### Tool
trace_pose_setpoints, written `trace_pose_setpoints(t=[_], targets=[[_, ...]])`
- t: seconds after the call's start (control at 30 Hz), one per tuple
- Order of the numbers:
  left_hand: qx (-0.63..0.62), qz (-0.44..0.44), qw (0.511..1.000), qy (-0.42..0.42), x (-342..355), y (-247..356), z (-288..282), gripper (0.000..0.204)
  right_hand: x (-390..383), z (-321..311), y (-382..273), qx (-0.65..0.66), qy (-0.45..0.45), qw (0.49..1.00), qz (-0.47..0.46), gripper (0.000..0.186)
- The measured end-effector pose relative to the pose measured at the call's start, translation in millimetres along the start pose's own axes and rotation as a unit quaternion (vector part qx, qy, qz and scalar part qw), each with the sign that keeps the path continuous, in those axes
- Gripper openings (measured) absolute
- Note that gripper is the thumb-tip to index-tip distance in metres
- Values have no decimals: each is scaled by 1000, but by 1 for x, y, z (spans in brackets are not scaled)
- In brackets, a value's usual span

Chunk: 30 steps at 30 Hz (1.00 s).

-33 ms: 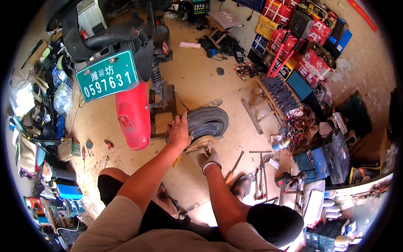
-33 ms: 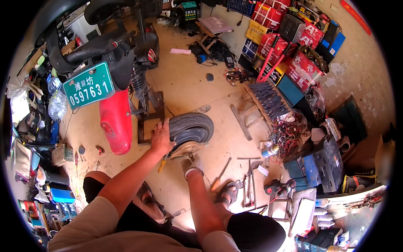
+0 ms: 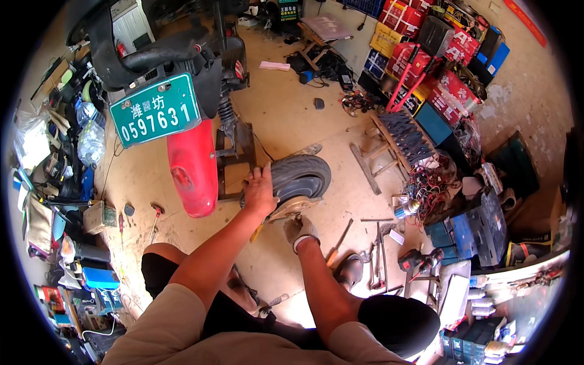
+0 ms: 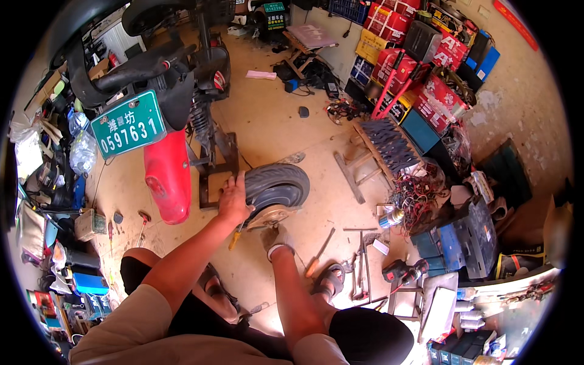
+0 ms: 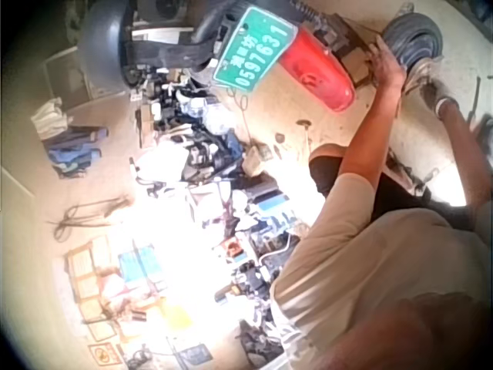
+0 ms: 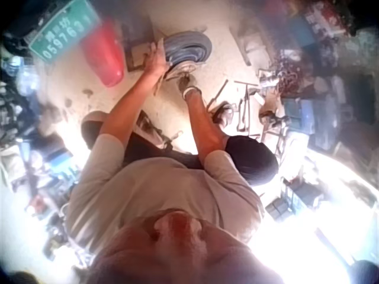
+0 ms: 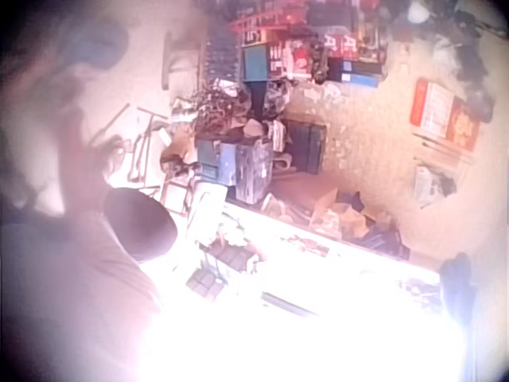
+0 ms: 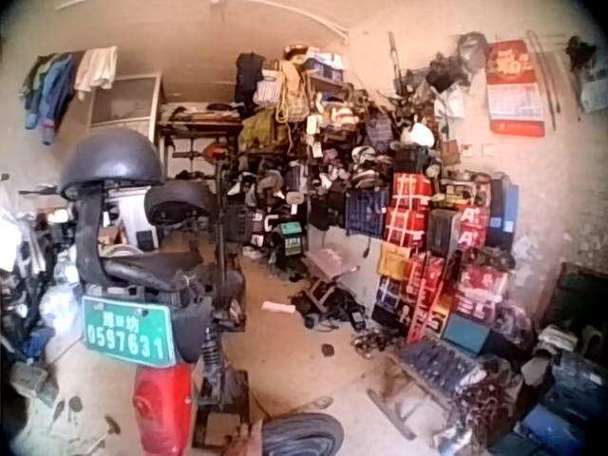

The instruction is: The person removes a wheel from a motorcycle using a wrench and then uses prying tools to separate the tire from the wheel rim before pulling it off.

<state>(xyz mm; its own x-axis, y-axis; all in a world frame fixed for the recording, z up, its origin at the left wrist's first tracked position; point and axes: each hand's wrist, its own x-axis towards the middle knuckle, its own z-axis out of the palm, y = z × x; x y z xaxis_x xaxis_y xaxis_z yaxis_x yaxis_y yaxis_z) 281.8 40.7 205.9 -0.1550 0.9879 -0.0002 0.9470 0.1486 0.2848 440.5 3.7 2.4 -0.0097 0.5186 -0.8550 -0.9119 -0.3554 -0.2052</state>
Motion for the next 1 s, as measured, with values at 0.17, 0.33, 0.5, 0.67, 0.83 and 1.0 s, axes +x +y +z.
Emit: trace_pose_setpoints(t=[0.17, 0.33, 0.5, 0.67, 0.83, 1.0], targets=[[-1, -7, 1000, 2, -1, -7, 3, 117, -24, 7, 2, -73, -81, 992, -62, 9], [7, 4, 1000, 7, 3, 6, -1, 117, -2, 0, -4, -89, -103, 987, -83, 15], [12, -5, 1000, 9, 0, -4, 5, 117, -43, 15, -5, -51, -61, 997, -15, 22], [12, -5, 1000, 9, 0, -7, 6, 117, -44, 15, 0, -43, -36, 998, -18, 19], [4, 8, 1000, 11, 4, 3, 3, 118, -4, -9, -4, -57, -137, 984, -100, 18], [14, -9, 1000, 5, 1, -6, 5, 118, -26, 4, 3, -67, -72, 993, -62, 11]])
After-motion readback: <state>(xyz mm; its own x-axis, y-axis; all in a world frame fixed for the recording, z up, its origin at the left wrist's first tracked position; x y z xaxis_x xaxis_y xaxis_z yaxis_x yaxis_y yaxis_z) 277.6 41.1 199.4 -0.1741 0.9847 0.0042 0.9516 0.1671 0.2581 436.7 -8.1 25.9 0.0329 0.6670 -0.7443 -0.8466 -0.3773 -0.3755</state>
